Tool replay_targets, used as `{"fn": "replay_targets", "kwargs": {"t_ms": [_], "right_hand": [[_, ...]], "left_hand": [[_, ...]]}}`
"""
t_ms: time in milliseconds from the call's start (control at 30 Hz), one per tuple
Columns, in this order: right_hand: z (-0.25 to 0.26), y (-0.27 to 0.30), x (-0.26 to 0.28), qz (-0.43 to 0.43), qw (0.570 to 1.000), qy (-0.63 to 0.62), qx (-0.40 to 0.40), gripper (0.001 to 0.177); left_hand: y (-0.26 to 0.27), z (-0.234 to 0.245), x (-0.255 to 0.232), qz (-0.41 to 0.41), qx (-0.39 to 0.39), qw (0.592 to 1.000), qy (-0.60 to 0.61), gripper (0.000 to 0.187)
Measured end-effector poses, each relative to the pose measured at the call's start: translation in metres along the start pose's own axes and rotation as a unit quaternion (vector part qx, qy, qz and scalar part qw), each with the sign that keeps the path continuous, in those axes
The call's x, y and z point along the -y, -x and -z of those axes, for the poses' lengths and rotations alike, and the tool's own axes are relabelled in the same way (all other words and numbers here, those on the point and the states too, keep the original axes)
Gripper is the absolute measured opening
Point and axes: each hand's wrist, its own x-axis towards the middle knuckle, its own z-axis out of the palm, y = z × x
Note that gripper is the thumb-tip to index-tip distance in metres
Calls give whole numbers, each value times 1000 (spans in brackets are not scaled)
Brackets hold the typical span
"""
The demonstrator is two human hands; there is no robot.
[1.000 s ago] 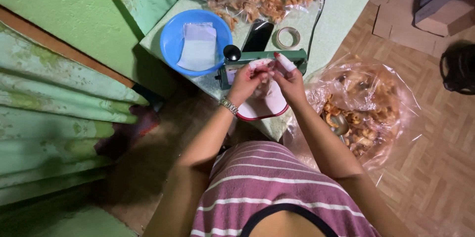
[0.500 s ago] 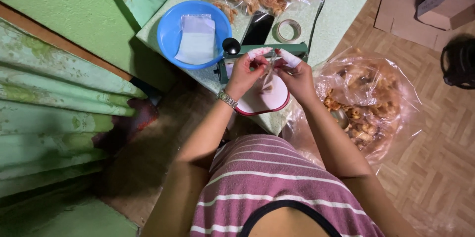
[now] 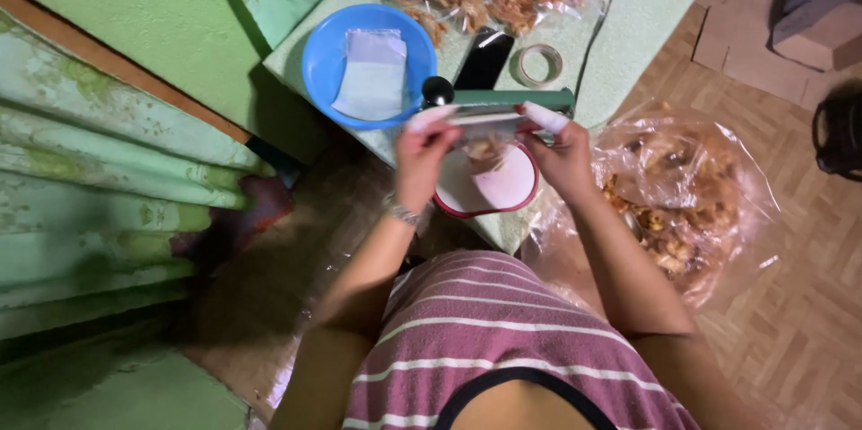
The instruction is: Filling small plastic bags with snacks using a scoop, weighing them on a scale, and sealing them with a manual heat sealer.
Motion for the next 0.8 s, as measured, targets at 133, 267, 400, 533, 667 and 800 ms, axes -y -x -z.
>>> {"fn": "replay_targets", "kwargs": {"t_ms": [133,267,400,533,667,800], "right_hand": [[-29,-19,18,84,990,87,73,27],[-75,-64,18,334,885,234,225,27],[-131,-120,-38,227,846,367,313,4],[-148,-168,-31,15,781,339,524,20],[-111,-164,-28,-51,793,271,543,31],[-64,-152,-123,-100,809,333,473,31]], "left_hand": [[9,37,24,49,-149,977,143,31],[8,74,55,78,-224,948,213,36],[3,102,64,112,-243,941,207,38],[-11,118,72,178,-218,949,144,37],[-38,115,102,235,-77,967,-59,47],[-78,80,83,199,90,959,-183,51]]}}
